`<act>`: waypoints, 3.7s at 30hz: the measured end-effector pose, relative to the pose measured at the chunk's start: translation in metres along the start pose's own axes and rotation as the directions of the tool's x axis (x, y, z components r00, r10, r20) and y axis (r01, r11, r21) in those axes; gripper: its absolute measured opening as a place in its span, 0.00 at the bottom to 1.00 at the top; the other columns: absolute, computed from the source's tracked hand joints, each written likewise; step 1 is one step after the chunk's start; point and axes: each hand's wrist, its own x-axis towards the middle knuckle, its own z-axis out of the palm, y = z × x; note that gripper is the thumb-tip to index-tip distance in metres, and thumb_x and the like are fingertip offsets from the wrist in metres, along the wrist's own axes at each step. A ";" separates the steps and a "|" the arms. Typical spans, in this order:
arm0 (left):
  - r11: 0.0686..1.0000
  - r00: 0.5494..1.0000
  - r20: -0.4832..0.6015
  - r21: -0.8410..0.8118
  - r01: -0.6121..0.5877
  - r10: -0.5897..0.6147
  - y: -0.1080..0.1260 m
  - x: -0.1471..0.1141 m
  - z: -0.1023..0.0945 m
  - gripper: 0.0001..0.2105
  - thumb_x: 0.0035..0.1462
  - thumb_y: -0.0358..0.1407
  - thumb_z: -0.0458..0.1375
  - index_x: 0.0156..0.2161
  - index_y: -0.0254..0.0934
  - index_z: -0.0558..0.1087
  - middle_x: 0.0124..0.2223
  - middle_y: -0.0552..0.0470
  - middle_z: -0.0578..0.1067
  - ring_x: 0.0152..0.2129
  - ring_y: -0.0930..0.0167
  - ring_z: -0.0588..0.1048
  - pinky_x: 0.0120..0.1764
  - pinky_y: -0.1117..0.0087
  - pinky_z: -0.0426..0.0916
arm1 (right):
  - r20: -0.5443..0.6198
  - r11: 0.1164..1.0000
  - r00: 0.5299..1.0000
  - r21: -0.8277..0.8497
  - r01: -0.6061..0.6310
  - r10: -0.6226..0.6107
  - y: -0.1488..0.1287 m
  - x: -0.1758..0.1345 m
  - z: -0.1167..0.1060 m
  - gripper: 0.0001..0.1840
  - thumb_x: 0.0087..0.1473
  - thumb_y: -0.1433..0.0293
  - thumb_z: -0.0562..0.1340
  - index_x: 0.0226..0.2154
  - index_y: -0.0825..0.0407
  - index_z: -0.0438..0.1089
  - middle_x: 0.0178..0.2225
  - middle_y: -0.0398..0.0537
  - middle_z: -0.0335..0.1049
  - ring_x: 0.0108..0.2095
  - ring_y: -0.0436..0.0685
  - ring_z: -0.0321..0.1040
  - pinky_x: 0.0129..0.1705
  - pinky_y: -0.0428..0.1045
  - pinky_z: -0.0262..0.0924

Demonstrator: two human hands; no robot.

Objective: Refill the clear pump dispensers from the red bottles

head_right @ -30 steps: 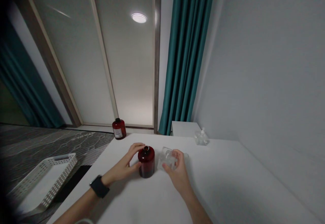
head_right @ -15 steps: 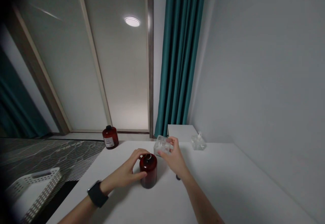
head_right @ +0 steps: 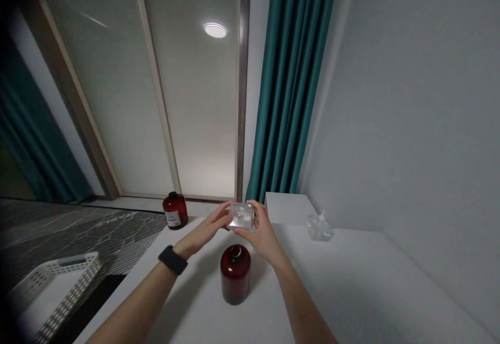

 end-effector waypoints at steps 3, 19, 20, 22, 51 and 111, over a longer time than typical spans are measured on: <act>0.999 0.999 0.023 -0.007 0.044 -0.044 -0.004 -0.001 0.003 0.23 0.62 0.45 0.54 0.59 0.38 0.62 0.44 0.47 0.73 0.41 0.65 0.72 0.41 0.64 0.67 | 0.014 1.000 1.000 0.007 0.013 -0.013 0.010 -0.004 -0.001 0.38 0.41 0.67 0.73 0.54 0.43 0.59 0.58 0.50 0.59 0.61 0.61 0.58 0.61 0.57 0.57; 0.999 1.000 0.013 0.045 -0.015 0.015 0.015 -0.017 -0.007 0.21 0.58 0.36 0.57 0.55 0.39 0.60 0.43 0.48 0.72 0.38 0.67 0.72 0.43 0.63 0.67 | 0.099 0.995 0.991 -0.045 -0.086 0.090 -0.011 -0.014 -0.025 0.36 0.55 0.57 0.65 0.63 0.41 0.56 0.59 0.54 0.65 0.56 0.62 0.66 0.57 0.63 0.61; 0.998 0.999 0.034 0.060 -0.026 0.024 0.017 -0.018 -0.007 0.21 0.57 0.35 0.57 0.55 0.39 0.59 0.44 0.48 0.72 0.38 0.67 0.72 0.43 0.62 0.67 | 0.114 0.996 0.990 -0.056 -0.070 0.077 -0.012 -0.015 -0.025 0.35 0.55 0.57 0.65 0.63 0.41 0.57 0.58 0.54 0.67 0.56 0.62 0.67 0.56 0.63 0.62; 0.994 0.997 0.063 0.099 -0.042 0.036 0.020 -0.020 -0.006 0.22 0.57 0.34 0.58 0.55 0.39 0.59 0.46 0.47 0.72 0.38 0.67 0.73 0.43 0.62 0.68 | 0.142 0.996 0.989 -0.076 -0.041 0.051 -0.015 -0.017 -0.022 0.35 0.55 0.59 0.65 0.63 0.41 0.57 0.56 0.52 0.69 0.55 0.62 0.67 0.55 0.61 0.64; 0.896 0.977 0.138 0.395 -0.202 0.160 0.026 -0.022 -0.008 0.33 0.51 0.34 0.63 0.61 0.37 0.55 0.58 0.38 0.68 0.49 0.58 0.74 0.55 0.49 0.69 | 0.244 0.968 0.968 -0.219 0.121 -0.066 -0.035 -0.023 -0.022 0.27 0.52 0.75 0.63 0.53 0.43 0.62 0.57 0.48 0.64 0.60 0.59 0.60 0.62 0.61 0.55; 0.797 0.942 0.169 0.503 -0.335 0.289 0.037 -0.029 -0.005 0.31 0.56 0.38 0.62 0.60 0.42 0.53 0.59 0.43 0.65 0.55 0.57 0.70 0.58 0.49 0.68 | 0.251 0.896 0.944 -0.335 0.292 -0.214 -0.050 -0.027 -0.020 0.28 0.50 0.78 0.61 0.52 0.42 0.60 0.58 0.49 0.57 0.63 0.59 0.54 0.62 0.59 0.57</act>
